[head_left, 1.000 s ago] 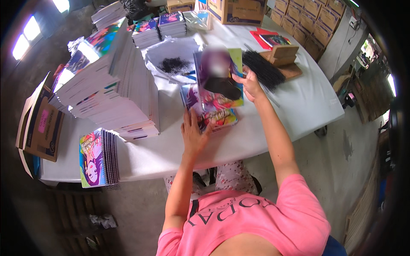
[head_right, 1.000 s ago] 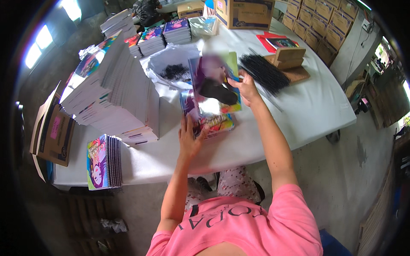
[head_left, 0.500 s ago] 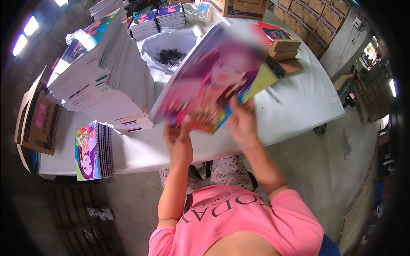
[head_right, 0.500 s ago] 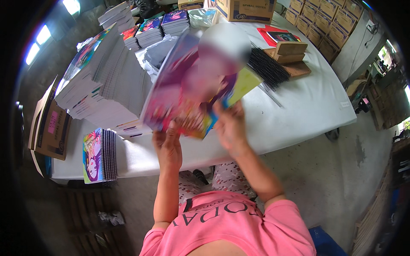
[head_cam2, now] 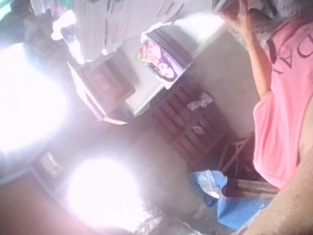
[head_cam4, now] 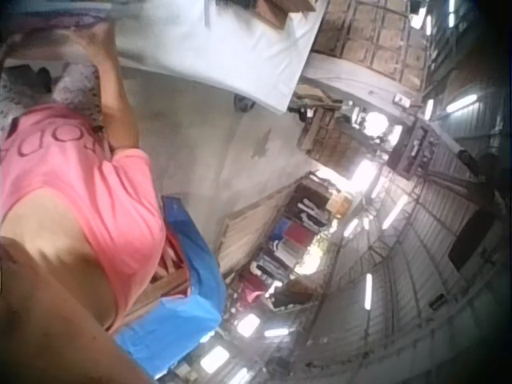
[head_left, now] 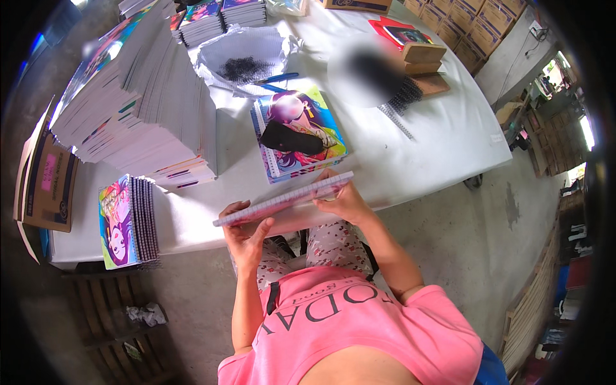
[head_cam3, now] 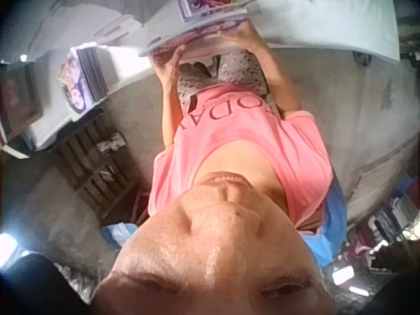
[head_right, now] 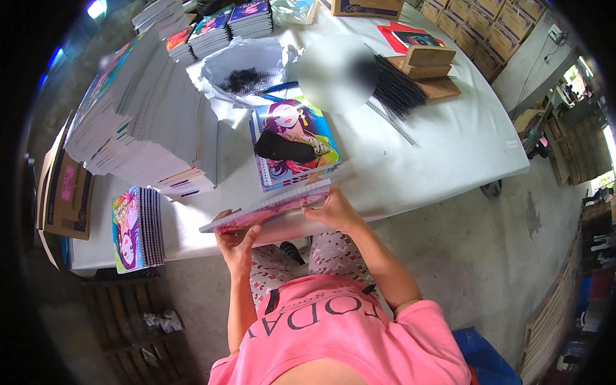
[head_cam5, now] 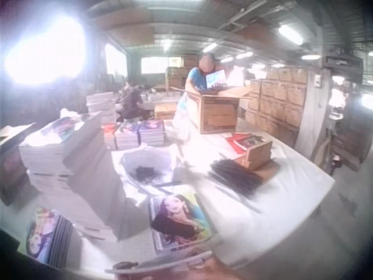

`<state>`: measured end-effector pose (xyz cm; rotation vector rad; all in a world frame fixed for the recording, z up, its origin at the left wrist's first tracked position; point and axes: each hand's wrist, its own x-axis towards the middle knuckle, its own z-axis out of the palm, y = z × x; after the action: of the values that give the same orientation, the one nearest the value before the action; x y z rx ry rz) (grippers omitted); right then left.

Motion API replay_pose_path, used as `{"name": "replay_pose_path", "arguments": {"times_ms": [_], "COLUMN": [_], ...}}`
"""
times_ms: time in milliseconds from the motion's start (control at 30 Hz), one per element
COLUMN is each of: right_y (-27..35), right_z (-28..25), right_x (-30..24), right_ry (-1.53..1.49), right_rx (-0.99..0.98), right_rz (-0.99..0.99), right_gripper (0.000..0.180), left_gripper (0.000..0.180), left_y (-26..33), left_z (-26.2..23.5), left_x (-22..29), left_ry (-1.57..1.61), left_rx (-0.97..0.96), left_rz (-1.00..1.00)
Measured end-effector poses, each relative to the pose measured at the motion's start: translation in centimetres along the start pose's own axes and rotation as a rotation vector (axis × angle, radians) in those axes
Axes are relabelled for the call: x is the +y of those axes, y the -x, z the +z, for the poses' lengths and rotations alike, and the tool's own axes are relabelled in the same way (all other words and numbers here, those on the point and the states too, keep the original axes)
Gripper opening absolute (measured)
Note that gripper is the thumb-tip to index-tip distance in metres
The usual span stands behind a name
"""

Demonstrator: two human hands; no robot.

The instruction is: The person binds notebooks by manually threading plastic spiral coils into the pre-punched holes of notebook covers and paper stacks, then placing the finished notebooks onto a stack.

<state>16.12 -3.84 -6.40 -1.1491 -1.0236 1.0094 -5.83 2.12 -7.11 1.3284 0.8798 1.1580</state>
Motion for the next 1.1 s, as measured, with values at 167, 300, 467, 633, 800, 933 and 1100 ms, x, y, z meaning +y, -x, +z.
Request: {"name": "replay_pose_path", "arguments": {"times_ms": [167,300,467,633,800,933,1100], "right_y": [0.7,0.2,-5.1,-15.8,-15.9,-14.2,-12.6], "right_z": [1.3,0.3,-8.6,-15.6,-15.2,-12.3,-12.5], "right_x": [-0.7,-0.8,-7.0,4.0,4.3,-2.3,-8.0], "right_ry": [0.076,0.253,0.138,1.588,1.606,1.322,0.826], "right_rx": [0.008,-0.21,-0.349,0.558,0.526,0.442,0.468], "right_rz": [0.081,0.107,-0.063,0.019,-0.043,-0.199,-0.724], "right_gripper": [0.019,0.036,0.055,0.047,0.023,0.028,0.028], "left_gripper": [0.086,0.048,0.027,0.04,0.038,0.037,0.034], "left_y": [-0.2,-0.2,-0.9,-0.9,-1.3,-1.5,-2.0], "left_z": [2.4,5.2,5.2,5.0,5.3,5.1,5.1], "left_x": [4.5,7.0,7.2,6.1,6.7,6.8,6.7], "left_ry": [-0.609,-1.094,-1.055,-1.159,-1.172,-1.138,-1.064], "left_rx": [0.336,0.026,-0.078,0.011,-0.074,-0.095,-0.103], "left_rz": [0.528,0.701,0.739,0.804,0.828,0.861,0.881]}}
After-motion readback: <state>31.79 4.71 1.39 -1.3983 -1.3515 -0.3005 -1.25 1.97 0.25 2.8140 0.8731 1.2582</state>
